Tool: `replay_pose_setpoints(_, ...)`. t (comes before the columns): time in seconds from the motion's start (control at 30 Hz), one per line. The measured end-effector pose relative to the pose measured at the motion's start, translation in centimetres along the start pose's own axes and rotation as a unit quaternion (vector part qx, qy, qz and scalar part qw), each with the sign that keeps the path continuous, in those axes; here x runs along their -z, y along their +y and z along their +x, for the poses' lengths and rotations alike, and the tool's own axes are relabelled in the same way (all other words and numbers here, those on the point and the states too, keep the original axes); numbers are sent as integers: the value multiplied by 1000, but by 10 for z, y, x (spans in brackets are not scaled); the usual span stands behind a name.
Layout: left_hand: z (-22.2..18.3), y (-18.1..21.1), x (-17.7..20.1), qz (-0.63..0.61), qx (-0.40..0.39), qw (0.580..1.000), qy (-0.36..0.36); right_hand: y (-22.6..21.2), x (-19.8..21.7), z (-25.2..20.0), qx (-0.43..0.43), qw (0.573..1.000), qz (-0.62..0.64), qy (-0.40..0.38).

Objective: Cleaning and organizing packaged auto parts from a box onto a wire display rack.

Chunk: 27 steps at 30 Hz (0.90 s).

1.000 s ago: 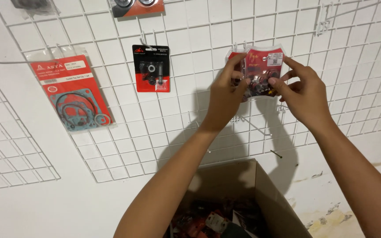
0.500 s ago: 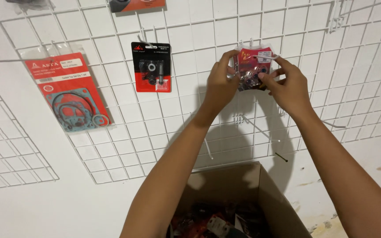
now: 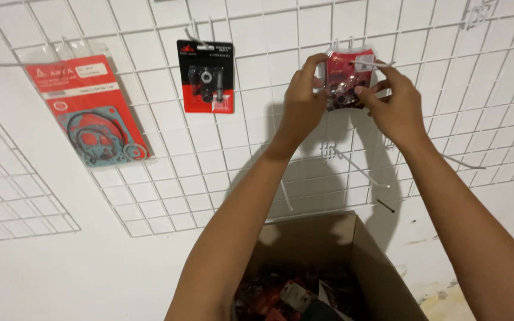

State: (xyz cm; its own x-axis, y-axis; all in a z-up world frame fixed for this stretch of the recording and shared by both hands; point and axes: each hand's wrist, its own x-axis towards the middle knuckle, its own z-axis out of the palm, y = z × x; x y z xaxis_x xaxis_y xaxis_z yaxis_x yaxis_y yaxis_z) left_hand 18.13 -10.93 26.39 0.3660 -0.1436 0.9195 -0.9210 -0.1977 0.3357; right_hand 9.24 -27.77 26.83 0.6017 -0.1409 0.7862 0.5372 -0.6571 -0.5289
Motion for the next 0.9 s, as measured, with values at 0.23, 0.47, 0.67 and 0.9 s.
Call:
replay_pose_setpoints(0.23, -2, 11, 19, -2, 51, 997, -53, -10, 6, -21, 39, 993, -113, 20)
replay_pose_setpoints(0.47, -31, 48, 45, -31, 57, 996, -62, -57, 31, -62, 123, 986, -111, 16)
replay_pose_setpoints(0.67, -99, 143, 96, -62, 23, 997, -46, -99, 54, -128, 196, 977, -81, -9)
replay_pose_setpoints(0.9, -216, 191, 133, -128, 110, 984, 54, -120, 38, -210, 54, 986, 4, -159)
